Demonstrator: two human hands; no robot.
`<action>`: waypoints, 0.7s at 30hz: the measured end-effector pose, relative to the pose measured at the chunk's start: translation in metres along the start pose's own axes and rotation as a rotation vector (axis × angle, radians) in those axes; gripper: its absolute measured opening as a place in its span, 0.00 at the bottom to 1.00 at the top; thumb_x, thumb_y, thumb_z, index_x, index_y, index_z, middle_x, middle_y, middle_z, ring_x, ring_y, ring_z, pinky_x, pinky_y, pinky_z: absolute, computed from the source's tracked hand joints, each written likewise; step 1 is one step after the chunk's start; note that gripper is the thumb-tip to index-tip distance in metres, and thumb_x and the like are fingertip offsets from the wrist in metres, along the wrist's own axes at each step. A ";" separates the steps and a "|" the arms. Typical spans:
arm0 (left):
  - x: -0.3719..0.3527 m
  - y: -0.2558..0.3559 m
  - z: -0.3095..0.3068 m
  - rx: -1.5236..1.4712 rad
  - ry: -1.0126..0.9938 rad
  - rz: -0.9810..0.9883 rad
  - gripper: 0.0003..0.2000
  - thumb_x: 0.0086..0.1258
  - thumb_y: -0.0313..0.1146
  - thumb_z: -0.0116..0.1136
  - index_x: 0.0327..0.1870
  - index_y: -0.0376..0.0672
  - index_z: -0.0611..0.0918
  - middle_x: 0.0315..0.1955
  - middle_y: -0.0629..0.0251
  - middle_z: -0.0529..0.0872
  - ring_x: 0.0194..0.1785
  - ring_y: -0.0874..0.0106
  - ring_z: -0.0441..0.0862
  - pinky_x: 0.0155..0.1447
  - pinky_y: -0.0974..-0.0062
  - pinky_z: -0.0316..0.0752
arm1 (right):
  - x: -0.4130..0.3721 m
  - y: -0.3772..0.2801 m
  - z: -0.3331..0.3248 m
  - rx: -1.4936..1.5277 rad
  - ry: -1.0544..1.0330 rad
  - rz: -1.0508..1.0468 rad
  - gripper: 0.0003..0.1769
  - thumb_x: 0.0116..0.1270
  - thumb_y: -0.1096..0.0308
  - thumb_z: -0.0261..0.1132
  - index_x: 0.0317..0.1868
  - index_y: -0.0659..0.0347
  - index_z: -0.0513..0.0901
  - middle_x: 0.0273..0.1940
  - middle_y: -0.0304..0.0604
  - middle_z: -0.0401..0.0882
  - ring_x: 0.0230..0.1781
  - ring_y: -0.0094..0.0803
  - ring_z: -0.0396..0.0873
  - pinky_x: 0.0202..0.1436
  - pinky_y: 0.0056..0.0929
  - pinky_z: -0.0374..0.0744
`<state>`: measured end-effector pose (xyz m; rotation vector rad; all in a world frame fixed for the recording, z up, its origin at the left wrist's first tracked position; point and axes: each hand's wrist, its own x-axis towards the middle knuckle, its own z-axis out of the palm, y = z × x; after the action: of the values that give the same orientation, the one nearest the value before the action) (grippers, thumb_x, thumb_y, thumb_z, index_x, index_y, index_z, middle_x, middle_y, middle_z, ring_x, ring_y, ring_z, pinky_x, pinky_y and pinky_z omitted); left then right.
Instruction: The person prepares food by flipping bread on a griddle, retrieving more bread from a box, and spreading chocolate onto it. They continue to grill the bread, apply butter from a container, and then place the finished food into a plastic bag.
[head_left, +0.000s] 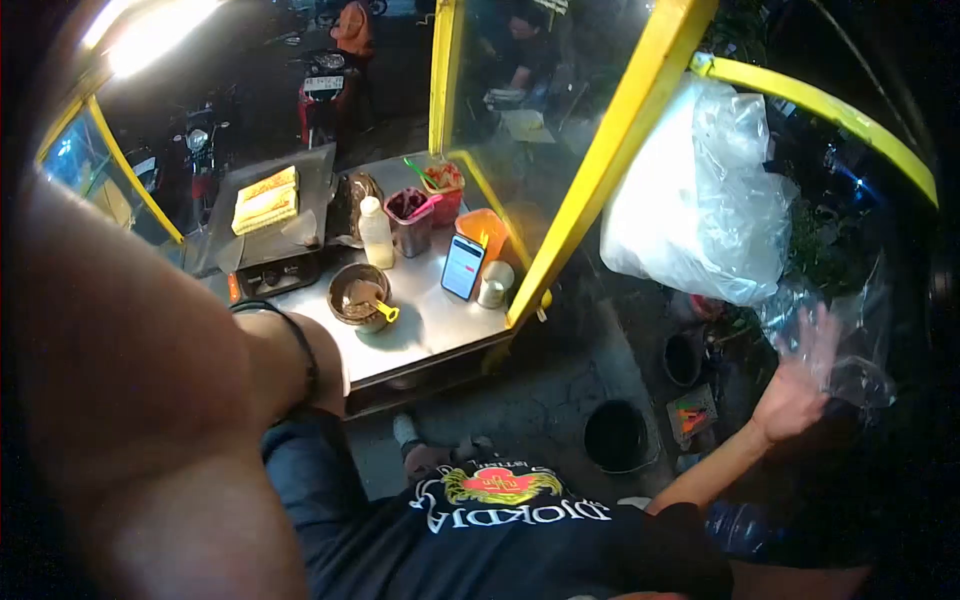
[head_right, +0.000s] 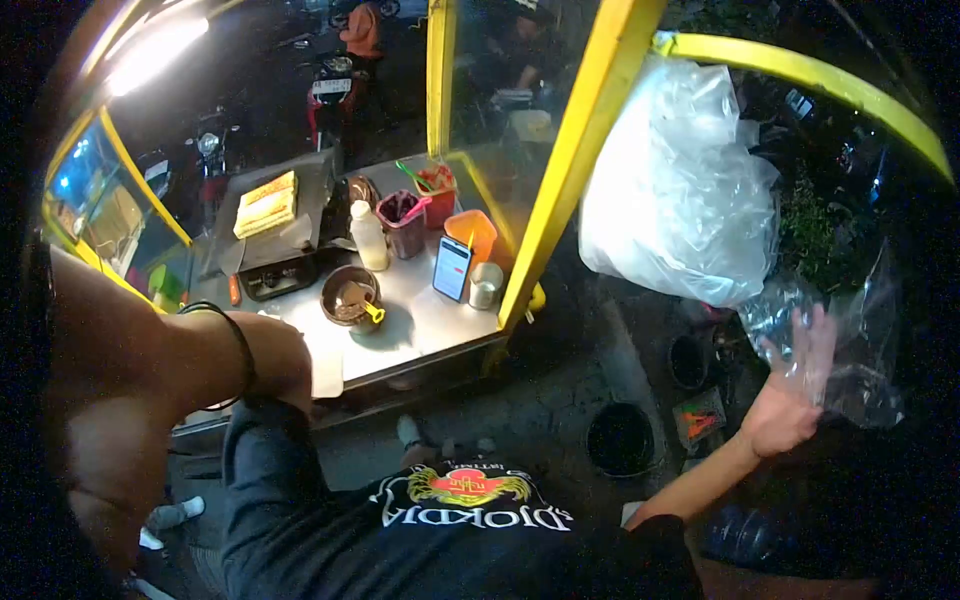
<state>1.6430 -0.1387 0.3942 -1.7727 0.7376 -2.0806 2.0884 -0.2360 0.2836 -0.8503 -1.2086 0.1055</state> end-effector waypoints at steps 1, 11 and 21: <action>-0.002 -0.003 0.007 0.013 -0.016 -0.002 0.17 0.69 0.33 0.55 0.53 0.30 0.75 0.48 0.49 0.81 0.52 0.60 0.80 0.59 0.61 0.77 | 0.010 0.006 0.001 -0.001 0.008 0.002 0.55 0.63 0.28 0.50 0.75 0.69 0.54 0.72 0.62 0.58 0.71 0.52 0.63 0.54 0.33 0.81; -0.008 -0.029 0.071 0.076 -0.230 -0.211 0.12 0.71 0.28 0.51 0.45 0.26 0.79 0.42 0.47 0.84 0.47 0.61 0.83 0.56 0.62 0.79 | 0.091 0.005 -0.033 0.327 -0.116 -0.161 0.35 0.69 0.52 0.58 0.67 0.70 0.66 0.71 0.66 0.59 0.62 0.51 0.72 0.54 0.40 0.77; -0.026 -0.116 0.252 -0.060 -0.769 -0.332 0.09 0.70 0.28 0.56 0.47 0.46 0.85 0.42 0.60 0.88 0.47 0.60 0.85 0.51 0.68 0.79 | 0.145 0.042 -0.022 1.170 -0.347 -0.012 0.31 0.64 0.72 0.62 0.68 0.57 0.66 0.47 0.42 0.74 0.44 0.33 0.69 0.41 0.31 0.72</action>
<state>1.9053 -0.0757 0.4646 -2.6037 0.2921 -1.3274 2.1780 -0.1465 0.3677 0.2176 -1.2056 0.8833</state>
